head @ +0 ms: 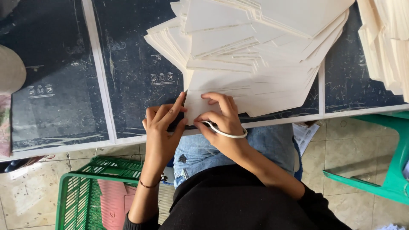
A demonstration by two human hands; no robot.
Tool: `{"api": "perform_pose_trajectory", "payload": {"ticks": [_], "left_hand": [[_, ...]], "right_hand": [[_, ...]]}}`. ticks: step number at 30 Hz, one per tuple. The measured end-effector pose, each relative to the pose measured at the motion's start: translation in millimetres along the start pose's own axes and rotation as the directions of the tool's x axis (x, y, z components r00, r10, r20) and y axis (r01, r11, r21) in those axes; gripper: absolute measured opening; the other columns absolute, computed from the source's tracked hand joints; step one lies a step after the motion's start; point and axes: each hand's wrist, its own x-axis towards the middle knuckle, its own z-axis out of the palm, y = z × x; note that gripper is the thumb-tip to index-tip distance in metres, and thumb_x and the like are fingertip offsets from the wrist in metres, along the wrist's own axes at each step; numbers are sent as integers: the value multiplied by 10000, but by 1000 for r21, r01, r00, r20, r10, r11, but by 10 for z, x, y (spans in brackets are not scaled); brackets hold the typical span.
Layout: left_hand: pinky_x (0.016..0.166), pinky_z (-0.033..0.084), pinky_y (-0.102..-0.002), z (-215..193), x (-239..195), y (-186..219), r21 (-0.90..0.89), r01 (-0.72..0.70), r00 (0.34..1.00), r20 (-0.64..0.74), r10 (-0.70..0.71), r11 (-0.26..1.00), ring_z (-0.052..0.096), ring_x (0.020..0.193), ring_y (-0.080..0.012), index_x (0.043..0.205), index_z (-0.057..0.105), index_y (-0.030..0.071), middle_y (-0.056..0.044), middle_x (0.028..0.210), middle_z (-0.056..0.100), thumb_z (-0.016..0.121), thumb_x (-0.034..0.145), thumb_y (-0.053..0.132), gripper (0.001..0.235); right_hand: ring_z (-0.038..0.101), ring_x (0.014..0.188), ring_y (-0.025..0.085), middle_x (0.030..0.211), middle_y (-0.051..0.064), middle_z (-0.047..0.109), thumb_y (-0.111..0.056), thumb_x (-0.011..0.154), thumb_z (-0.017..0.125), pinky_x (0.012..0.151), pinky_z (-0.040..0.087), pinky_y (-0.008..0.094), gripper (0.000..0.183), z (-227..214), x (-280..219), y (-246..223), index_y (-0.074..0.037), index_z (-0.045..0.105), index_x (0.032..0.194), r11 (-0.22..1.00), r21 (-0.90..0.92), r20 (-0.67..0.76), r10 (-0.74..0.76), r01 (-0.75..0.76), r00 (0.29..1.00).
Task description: The person sits at a table and repeatedly applies strips of clear adhesive tape to the edges of a stack of white paper sheets. They use both hands to press the tape down and smooth it onto the paper. At one point, they pick up a roll of tape from the table and continue the taping process.
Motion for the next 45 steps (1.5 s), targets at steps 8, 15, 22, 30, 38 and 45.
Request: {"api": "perform_pose_trajectory", "payload": {"ticks": [8,15,22,30,38,45], "left_hand": [[930,314,-419,77,0,2,89,-9,999,-34,12,996,473,1165,-254,1619,605,293,11,1261,671,870,941,211,732],[912,331,-435,90,3,76,148,3,999,-43,4,989,449,1152,-308,1637,592,278,-45,1343,585,896,892,154,814],[873,363,-478,581,283,385,279,-130,989,-31,144,951,455,1138,-358,1597,607,343,-92,1373,519,950,784,162,900],[709,450,-375,942,689,844,521,-468,842,17,539,714,582,877,-246,1432,737,164,-46,1040,627,917,801,140,657],[817,422,-330,796,819,816,734,-433,769,-1,639,523,499,879,-167,1759,340,255,65,992,542,642,1189,-25,703],[900,421,-440,875,350,558,546,-485,828,37,559,683,582,1113,-289,1447,701,161,-75,1264,629,685,951,-32,533]], "right_hand": [[706,1080,322,1403,155,626,-46,904,889,906,605,427,177,-112,-64,25,-57,789,1049,992,-104,-23,-73,70,997],[728,1084,338,1438,167,558,-29,926,902,943,601,455,185,-882,-190,358,-5,719,925,975,-159,-141,136,-158,981],[735,1068,321,1404,134,569,-26,871,947,926,614,463,223,-859,-220,425,-23,725,890,956,-205,-219,164,-209,962],[752,1026,288,1343,99,574,-37,917,965,822,594,408,253,-1133,12,163,-48,712,904,946,-312,-302,-11,-88,953],[736,989,297,1248,218,601,65,1028,800,871,634,384,129,-1042,81,162,46,677,994,955,-293,-288,-47,-41,957],[789,1039,338,1306,126,643,104,905,824,849,657,450,168,-817,-76,483,1,710,973,967,-248,-251,-15,-49,968]]}}
